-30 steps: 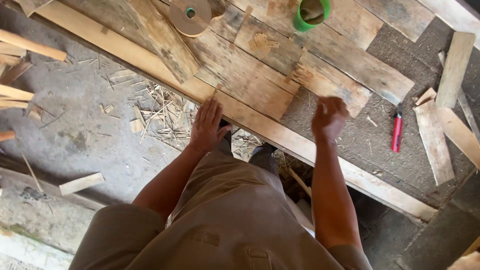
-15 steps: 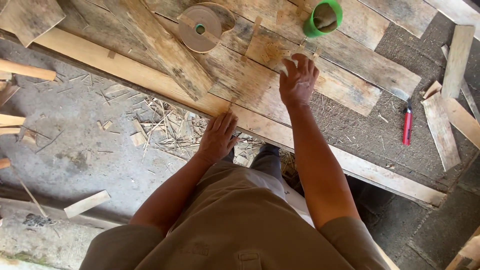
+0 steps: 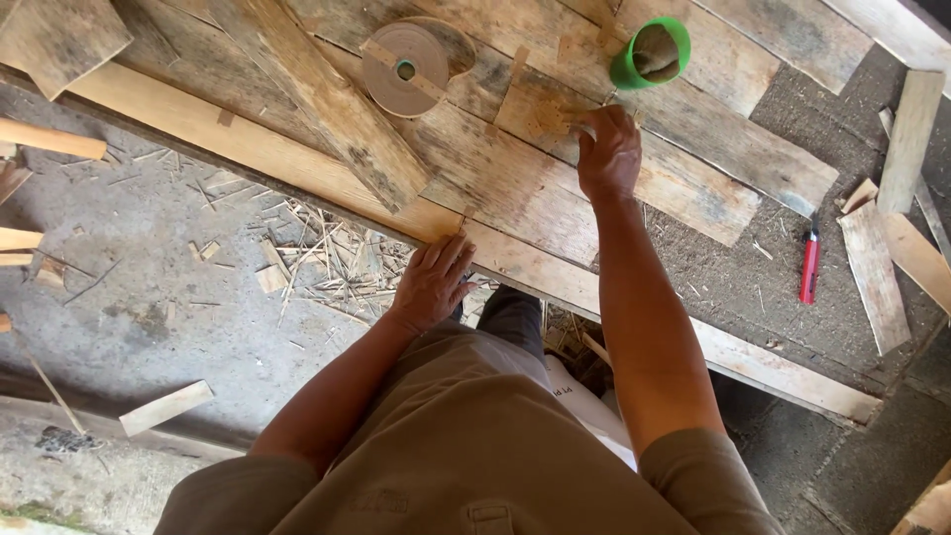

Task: The recorder is using a utility knife and tape to repair or patch thin wooden veneer/panels on a workshop bench.

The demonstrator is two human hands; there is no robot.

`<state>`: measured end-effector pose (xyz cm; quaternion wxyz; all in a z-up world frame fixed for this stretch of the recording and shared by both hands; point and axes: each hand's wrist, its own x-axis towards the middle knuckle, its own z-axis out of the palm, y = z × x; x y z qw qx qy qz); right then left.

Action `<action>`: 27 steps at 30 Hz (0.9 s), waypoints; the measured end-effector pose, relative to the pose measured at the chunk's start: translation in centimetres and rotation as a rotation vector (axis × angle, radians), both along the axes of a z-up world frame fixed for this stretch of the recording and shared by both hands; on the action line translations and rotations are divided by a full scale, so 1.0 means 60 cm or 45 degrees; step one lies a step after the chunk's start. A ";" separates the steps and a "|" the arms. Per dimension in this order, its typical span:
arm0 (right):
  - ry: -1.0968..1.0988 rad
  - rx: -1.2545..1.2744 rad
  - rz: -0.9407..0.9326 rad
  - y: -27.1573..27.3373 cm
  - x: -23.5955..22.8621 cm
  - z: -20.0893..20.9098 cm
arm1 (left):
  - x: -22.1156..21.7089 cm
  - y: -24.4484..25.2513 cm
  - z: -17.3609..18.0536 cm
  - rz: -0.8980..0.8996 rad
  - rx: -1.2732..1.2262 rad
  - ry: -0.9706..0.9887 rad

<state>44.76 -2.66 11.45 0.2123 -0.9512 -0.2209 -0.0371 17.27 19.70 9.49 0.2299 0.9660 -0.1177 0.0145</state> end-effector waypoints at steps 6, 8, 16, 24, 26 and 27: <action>-0.023 0.012 0.236 0.009 -0.006 0.000 | -0.005 -0.003 -0.011 0.027 -0.034 -0.016; -0.041 -0.002 0.253 0.020 -0.008 0.003 | -0.006 -0.005 -0.011 0.036 -0.048 -0.024; -0.084 0.010 0.263 0.065 -0.017 0.010 | -0.006 -0.009 -0.007 0.072 -0.049 -0.012; -0.089 -0.138 0.189 0.064 -0.019 -0.015 | -0.005 -0.011 0.000 0.081 -0.088 -0.009; -0.086 -0.151 0.185 0.058 -0.014 -0.034 | -0.005 -0.011 -0.002 0.082 -0.096 -0.013; -0.083 -0.163 0.180 0.056 -0.011 -0.044 | -0.006 -0.010 -0.002 0.082 -0.102 -0.016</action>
